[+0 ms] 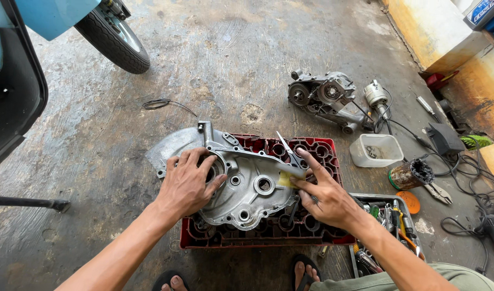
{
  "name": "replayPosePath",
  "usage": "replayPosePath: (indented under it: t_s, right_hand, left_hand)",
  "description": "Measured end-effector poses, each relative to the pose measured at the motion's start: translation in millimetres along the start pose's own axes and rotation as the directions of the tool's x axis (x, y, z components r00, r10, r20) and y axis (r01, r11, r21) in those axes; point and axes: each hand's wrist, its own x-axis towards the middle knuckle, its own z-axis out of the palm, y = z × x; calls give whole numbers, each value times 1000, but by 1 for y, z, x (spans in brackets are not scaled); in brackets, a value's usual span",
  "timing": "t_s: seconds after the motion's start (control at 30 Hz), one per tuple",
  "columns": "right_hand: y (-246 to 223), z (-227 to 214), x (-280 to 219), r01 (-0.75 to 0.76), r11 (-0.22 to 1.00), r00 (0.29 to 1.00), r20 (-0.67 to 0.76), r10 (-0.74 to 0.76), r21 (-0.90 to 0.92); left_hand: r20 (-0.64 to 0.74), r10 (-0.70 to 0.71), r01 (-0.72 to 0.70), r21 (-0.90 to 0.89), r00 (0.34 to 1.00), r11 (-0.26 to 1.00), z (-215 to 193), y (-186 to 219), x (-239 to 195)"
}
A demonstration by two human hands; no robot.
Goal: The person scrubs the interior surfaces of a disassembled engine casing using a yellow abrasive pad and a dark scouring pad. The person works on the circular bearing seats and flat mating surfaces, then flips the casing to clean the exterior.
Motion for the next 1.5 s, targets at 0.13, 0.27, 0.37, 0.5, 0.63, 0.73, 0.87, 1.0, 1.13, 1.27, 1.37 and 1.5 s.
replayPosePath:
  t_s: [0.13,0.27,0.37,0.5,0.63,0.73,0.87,1.0,1.13,1.27,1.37,1.5]
  right_hand:
    - [2,0,-9,133,988,989,80,-127,-83]
    - [12,3,-6,104,994,995,4,-104,-16]
    - [27,14,-5,194,970,980,-18,-199,-146]
    - [68,28,-10,313,816,940,35,-340,-486]
    - [61,19,-10,326,797,934,42,-356,-508]
    - [62,25,-23,392,852,908,-3,-419,-345]
    - [60,24,-27,138,946,976,-120,-180,-292]
    - [44,19,-23,119,947,988,-59,-142,-299]
    - [28,14,-22,225,900,966,-36,-256,-372]
    - [18,11,-24,230,914,970,-3,-245,-334]
    - [18,10,-19,236,917,969,1,-248,-322]
    - [24,14,-34,223,919,974,44,-221,-325]
  left_hand:
    - [1,0,0,15,1000,1000,1,0,-1]
    - [-13,23,-22,39,1000,999,6,-1,-2]
    - [-27,32,-31,50,999,998,7,-2,-3]
    - [-54,46,-43,51,998,998,11,-3,-2]
    - [-67,60,-57,55,996,997,13,-6,0]
    - [-78,62,-58,50,995,997,15,-6,-2]
    - [-86,66,-61,68,994,996,17,-7,-1]
    - [-89,63,-57,76,994,995,19,-8,0]
    - [-88,62,-55,77,994,996,19,-7,-1]
    - [-88,60,-54,76,994,996,17,-6,-2]
    - [-89,54,-46,80,995,996,17,-6,-2]
    - [-88,66,-58,94,994,994,17,-5,-3]
